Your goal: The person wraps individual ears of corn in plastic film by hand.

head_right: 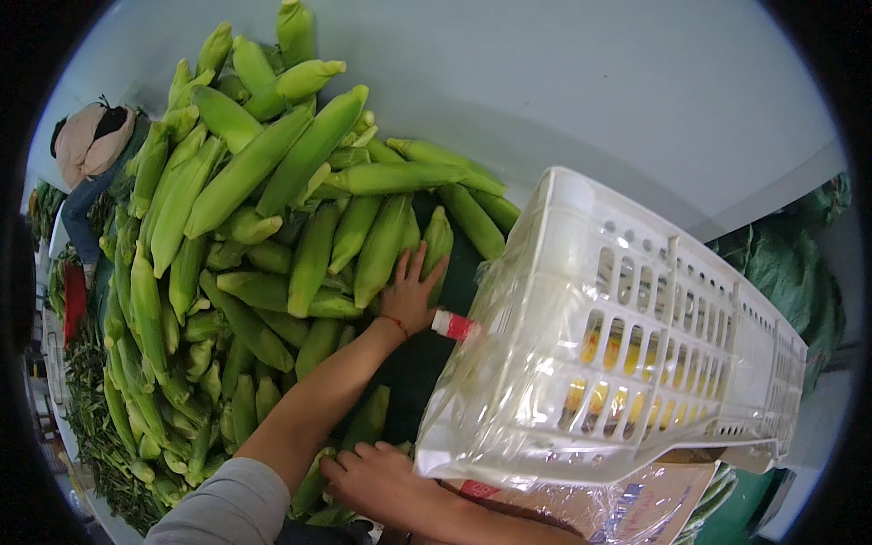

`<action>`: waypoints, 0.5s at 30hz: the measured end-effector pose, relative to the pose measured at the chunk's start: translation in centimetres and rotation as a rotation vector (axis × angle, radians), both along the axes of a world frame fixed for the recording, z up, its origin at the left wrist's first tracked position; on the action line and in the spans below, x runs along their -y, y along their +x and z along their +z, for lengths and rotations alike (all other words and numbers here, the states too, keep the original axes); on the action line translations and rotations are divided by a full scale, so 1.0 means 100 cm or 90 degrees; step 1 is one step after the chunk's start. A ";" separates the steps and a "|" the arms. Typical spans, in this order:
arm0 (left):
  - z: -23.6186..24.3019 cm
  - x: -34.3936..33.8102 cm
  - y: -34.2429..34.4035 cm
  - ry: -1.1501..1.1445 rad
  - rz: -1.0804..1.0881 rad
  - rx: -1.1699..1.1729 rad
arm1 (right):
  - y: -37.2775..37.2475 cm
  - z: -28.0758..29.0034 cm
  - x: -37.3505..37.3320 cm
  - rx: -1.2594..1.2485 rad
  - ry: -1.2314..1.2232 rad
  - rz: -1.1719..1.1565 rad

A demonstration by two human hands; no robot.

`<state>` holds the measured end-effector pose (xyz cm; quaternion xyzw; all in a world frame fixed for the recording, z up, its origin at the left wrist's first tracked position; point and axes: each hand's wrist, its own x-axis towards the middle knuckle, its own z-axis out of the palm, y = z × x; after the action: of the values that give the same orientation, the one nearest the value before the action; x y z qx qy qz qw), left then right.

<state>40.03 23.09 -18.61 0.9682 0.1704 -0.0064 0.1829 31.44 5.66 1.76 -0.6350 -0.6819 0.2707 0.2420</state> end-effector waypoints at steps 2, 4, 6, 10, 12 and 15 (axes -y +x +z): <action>0.008 -0.002 0.005 0.019 0.036 -0.031 | -0.002 -0.002 0.000 0.031 -0.015 0.014; 0.002 -0.005 -0.002 0.059 0.033 -0.051 | -0.004 -0.004 -0.002 0.043 -0.009 0.028; 0.012 0.003 -0.002 0.071 0.000 -0.102 | 0.000 0.001 -0.002 0.027 0.005 0.001; 0.042 0.023 -0.037 0.045 -0.148 -0.245 | -0.001 -0.002 0.001 0.048 0.008 -0.012; 0.041 0.028 -0.058 0.033 -0.102 -0.226 | 0.000 0.006 0.001 0.035 -0.016 0.008; 0.031 0.045 -0.083 0.020 0.020 -0.174 | -0.004 0.009 0.001 0.053 -0.039 0.025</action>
<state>31.77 18.57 -15.48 0.9582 0.2092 -0.1329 0.1427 31.01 5.56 2.61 -0.6394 -0.6949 0.2698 0.1884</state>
